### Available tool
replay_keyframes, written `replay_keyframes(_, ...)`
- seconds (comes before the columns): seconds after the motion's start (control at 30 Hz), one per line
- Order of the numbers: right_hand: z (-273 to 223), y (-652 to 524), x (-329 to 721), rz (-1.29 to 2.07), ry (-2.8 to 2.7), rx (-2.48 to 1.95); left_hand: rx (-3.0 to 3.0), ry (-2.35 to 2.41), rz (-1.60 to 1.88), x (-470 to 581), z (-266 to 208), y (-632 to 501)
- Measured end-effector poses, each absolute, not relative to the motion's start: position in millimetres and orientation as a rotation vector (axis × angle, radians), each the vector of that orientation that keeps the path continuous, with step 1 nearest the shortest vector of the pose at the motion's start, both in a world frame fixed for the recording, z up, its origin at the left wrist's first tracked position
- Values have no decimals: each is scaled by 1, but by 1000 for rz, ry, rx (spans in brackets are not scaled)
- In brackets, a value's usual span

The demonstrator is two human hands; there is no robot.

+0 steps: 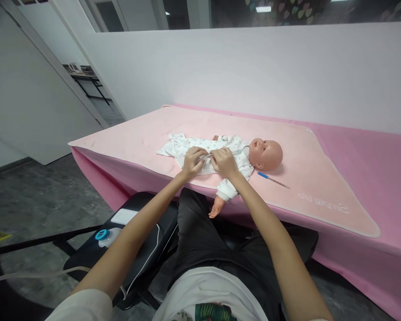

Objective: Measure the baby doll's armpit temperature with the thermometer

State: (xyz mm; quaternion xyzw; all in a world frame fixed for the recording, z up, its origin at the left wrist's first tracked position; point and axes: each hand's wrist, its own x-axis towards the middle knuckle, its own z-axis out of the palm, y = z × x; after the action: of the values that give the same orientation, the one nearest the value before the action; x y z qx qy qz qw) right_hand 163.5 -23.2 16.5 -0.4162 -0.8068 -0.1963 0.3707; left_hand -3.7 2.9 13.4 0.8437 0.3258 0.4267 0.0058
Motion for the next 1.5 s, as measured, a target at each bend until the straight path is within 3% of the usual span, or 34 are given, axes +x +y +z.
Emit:
replay_keyframes(0.57,15,-23,165,-497,-2069,-1094,2830,1059,1243,2,11,5)
replay_keyframes(0.97,17,-19,166,48,-1698,-1061,2861,988,1261,4,11,3)
replay_keyframes(1.5,19,-23,165,31,-1727,-1023,2933,1020,1273,5,11,6)
